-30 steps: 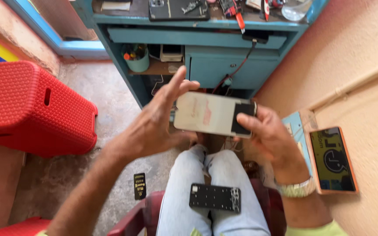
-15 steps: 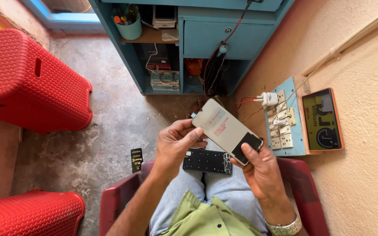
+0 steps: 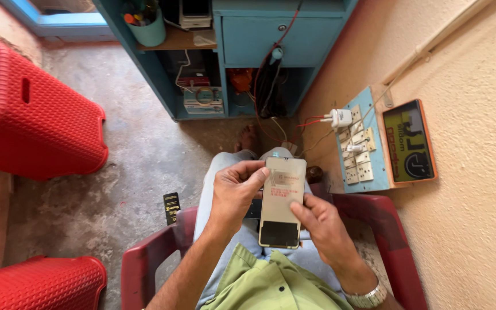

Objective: The person assembles a mobile phone by inspecting the battery and motherboard, using scissors to trim a protective film, and connecting the screen to the internal components while seated at a workbench.

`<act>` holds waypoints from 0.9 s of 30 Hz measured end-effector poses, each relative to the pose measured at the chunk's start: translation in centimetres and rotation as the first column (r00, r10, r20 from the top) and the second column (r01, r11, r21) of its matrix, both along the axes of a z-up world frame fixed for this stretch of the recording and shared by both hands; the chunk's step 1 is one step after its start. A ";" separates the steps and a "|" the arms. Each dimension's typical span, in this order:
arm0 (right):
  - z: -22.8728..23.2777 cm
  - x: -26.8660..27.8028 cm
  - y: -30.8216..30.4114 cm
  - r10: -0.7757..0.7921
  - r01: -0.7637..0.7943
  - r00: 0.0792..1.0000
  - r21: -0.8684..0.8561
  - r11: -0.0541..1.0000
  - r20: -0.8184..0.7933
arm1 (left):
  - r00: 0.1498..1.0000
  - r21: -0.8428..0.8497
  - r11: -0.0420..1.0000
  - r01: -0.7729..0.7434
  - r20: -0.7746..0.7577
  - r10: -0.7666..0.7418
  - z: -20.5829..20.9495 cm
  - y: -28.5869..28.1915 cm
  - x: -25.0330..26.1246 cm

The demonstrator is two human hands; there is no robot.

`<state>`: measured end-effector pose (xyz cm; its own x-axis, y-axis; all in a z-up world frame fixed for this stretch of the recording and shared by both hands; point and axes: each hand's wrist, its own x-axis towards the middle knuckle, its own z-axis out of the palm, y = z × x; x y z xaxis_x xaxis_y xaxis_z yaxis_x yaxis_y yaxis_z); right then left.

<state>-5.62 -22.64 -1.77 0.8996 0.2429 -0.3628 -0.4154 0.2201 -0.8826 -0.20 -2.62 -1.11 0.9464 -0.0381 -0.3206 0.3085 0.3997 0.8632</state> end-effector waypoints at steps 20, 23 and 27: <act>-4.0 0.9 -0.7 -0.033 0.027 0.999 -0.164 0.986 -0.036 | 0.957 0.445 0.895 0.027 0.248 -0.153 0.4 -1.5 0.1; -4.2 1.3 -1.6 -0.003 -0.008 0.996 -0.115 0.993 -0.094 | 0.939 0.561 0.820 0.113 0.210 -0.273 1.5 -0.9 -0.2; -4.3 1.4 -2.4 0.041 -0.054 0.994 -0.117 0.992 -0.105 | 0.882 0.693 0.721 0.025 0.323 -0.342 2.4 -1.0 -0.2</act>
<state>-4.26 -25.07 -6.06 0.8446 0.2340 -0.4816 -0.5126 0.0938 -0.8535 -0.43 -3.60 1.24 0.9848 -0.1576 0.0730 -0.1232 -0.3379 0.9331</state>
